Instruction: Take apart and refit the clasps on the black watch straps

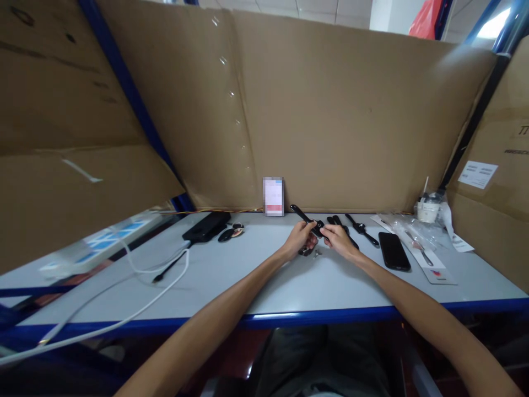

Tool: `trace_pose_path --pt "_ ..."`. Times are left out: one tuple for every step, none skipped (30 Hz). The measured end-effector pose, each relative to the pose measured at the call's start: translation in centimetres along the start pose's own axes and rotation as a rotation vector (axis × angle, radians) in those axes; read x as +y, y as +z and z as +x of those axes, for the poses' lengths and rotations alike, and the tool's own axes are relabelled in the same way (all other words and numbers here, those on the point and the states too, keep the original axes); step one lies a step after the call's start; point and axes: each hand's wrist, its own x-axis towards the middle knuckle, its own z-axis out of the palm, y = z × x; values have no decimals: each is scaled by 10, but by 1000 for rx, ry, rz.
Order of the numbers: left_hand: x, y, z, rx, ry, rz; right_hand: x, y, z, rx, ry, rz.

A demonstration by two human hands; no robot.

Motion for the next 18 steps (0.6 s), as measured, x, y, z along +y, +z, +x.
trace_pose_path --pt "-1 0 1 -1 5 3 -1 0 0 -6 10 5" --pt "-1 0 1 0 11 10 -2 0 -1 -9 20 8" --pt "-2 0 1 0 19 17 -3 0 -1 -11 29 9" --pt "-3 0 2 2 27 22 -4 0 -2 -12 34 12" --pt "-4 0 2 2 34 25 -5 0 -2 -13 36 14" --pt "-4 0 3 2 41 26 -5 0 -2 -15 35 18" --pt "-5 0 3 2 46 25 -5 0 -2 -17 34 22" --pt "-6 0 4 1 52 24 -5 0 -2 -18 30 22" --pt "-6 0 4 -1 57 24 -5 0 -2 -21 24 16" --pt "-6 0 5 -2 61 27 -4 -1 -2 -26 18 6" --pt "-6 -1 5 -2 64 31 -3 -1 -2 -31 9 -5" --pt "-6 -1 5 -2 66 38 -2 -2 -1 -35 -2 -17" --pt "-6 -1 5 -1 69 44 -1 -2 0 -36 -16 -28" --pt "-6 -1 6 1 71 48 1 -3 0 -38 -31 -35" --pt "-6 -2 5 3 73 49 2 -3 1 -37 -48 -40" --pt "-6 -2 5 4 75 49 3 -3 2 -33 -64 -44" --pt "-5 -2 5 4 75 48 4 -3 2 -25 -78 -50" --pt "-5 -1 4 0 73 49 5 -3 2 -17 -88 -55"
